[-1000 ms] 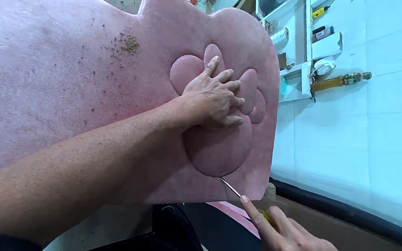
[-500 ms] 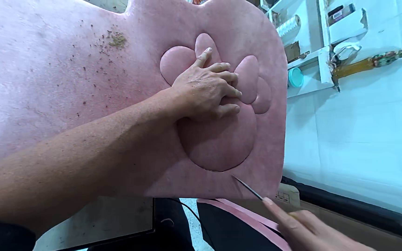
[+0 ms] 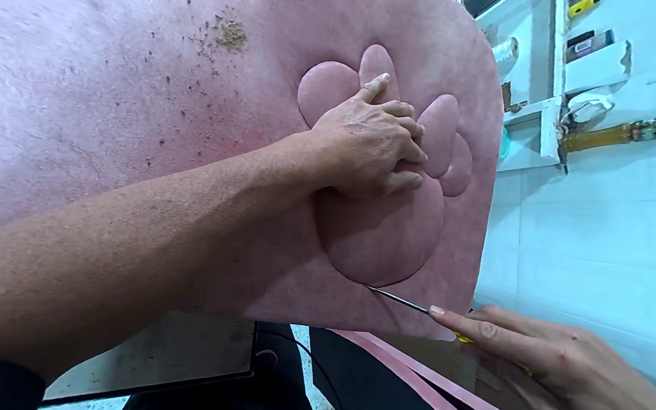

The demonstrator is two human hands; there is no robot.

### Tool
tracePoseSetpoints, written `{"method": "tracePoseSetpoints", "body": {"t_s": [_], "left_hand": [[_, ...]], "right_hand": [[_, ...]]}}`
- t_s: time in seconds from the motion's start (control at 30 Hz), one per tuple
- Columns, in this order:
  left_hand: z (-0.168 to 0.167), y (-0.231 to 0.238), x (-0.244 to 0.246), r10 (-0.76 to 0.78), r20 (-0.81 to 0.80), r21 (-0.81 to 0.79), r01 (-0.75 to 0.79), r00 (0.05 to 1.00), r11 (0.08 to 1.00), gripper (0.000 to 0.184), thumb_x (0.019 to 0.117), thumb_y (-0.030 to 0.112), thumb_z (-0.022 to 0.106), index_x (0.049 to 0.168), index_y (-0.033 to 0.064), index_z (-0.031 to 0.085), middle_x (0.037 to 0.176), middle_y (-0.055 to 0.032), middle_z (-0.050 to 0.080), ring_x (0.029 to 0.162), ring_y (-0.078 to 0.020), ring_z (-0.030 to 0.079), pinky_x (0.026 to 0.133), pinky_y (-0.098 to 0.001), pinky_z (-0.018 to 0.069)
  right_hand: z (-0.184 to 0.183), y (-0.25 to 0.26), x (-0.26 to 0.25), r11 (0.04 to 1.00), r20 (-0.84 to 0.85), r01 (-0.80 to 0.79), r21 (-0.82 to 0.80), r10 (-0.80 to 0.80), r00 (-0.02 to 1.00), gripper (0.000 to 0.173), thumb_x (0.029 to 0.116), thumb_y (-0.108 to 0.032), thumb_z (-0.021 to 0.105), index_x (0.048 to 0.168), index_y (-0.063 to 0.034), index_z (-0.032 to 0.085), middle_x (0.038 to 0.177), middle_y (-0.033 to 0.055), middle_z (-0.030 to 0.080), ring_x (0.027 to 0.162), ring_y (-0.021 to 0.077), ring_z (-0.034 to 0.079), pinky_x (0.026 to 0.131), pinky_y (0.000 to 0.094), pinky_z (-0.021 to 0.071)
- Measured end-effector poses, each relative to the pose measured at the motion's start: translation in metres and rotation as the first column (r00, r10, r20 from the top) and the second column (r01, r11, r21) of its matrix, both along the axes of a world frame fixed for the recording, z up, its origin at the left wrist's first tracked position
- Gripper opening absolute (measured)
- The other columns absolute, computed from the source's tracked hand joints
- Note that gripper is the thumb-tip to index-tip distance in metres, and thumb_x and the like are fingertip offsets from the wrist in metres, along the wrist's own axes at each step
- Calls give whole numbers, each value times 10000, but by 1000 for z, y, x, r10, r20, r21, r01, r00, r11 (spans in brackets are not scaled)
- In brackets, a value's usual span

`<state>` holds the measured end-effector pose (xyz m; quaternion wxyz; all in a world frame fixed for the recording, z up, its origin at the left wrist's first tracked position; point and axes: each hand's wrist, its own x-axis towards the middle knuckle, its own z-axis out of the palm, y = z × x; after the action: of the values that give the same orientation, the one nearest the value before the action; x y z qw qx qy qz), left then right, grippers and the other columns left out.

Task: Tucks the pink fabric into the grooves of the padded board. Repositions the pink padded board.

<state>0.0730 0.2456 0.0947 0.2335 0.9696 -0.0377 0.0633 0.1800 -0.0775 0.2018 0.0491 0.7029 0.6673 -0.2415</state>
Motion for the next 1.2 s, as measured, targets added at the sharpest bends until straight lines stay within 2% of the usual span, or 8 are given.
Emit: {"method": "tracePoseSetpoints", "body": {"t_s": [0.23, 0.47, 0.57, 0.63, 0.7, 0.8, 0.93, 1.2], "left_hand": [[3, -8, 3, 52, -23, -24, -52, 998, 998, 489, 1010, 582, 377, 1335, 370, 675, 1494, 48, 563, 1502, -225, 371, 1237, -666, 40], [5, -10, 4, 62, -28, -104, -65, 998, 992, 445, 1001, 551, 450, 1261, 312, 721, 1472, 24, 580, 1480, -271, 390, 1232, -661, 14], [5, -8, 2, 40, -29, -122, -44, 999, 992, 442, 1008, 542, 461, 1247, 284, 728, 1478, 10, 579, 1487, -275, 384, 1242, -646, 8], [5, -5, 0, 22, -20, -135, -24, 1000, 990, 444, 1016, 540, 460, 1254, 275, 726, 1459, 8, 595, 1485, -265, 388, 1251, -632, 8], [4, -3, -3, 16, -20, -142, -19, 1000, 990, 448, 1021, 533, 456, 1280, 276, 716, 1468, 6, 590, 1496, -260, 377, 1257, -621, 9], [5, -3, 0, 12, -31, -156, -17, 999, 988, 453, 1023, 529, 451, 1310, 283, 700, 1497, 2, 567, 1507, -264, 359, 1256, -622, 8], [6, -4, 1, 8, -45, -140, -14, 999, 990, 443, 1033, 519, 439, 1319, 294, 692, 1499, 12, 563, 1508, -261, 356, 1252, -628, 8], [7, -3, 1, 7, -56, -100, -12, 998, 995, 461, 1035, 527, 418, 1348, 306, 674, 1520, 25, 541, 1515, -258, 343, 1247, -636, 15]], "right_hand": [[11, 40, 9, 989, -37, -125, -79, 123, 992, 389, 992, -289, 533, 1342, -368, 683, 812, -56, 649, 610, 55, 613, 456, 268, 463], [38, 124, -57, 835, 235, -26, -549, 185, 954, 385, 945, -226, 622, 1299, -347, 717, 744, 64, 656, 570, 261, 644, 436, 439, 461], [36, 143, -79, 798, 338, 26, -602, 226, 914, 322, 919, -250, 651, 1210, -341, 753, 713, 67, 642, 585, 279, 642, 448, 445, 460], [34, 139, -88, 802, 386, 82, -591, 192, 902, 352, 901, -237, 658, 1233, -320, 738, 730, 90, 637, 590, 302, 640, 440, 463, 460], [35, 121, -103, 803, 465, 227, -551, 69, 883, 421, 941, -239, 636, 1346, -348, 678, 826, 123, 673, 644, 325, 667, 492, 497, 502], [29, 87, -125, 864, 554, 357, -355, -113, 825, 475, 917, -180, 661, 1366, -335, 678, 871, 127, 702, 646, 297, 686, 520, 457, 537], [16, 64, -136, 935, 556, 329, -132, -205, 806, 488, 819, -82, 714, 1281, -236, 747, 765, 105, 675, 565, 254, 655, 477, 381, 511], [0, 40, -147, 943, 482, 317, 98, -324, 814, 476, 794, -19, 687, 1250, -135, 757, 728, 120, 650, 518, 240, 619, 439, 336, 479]]}}
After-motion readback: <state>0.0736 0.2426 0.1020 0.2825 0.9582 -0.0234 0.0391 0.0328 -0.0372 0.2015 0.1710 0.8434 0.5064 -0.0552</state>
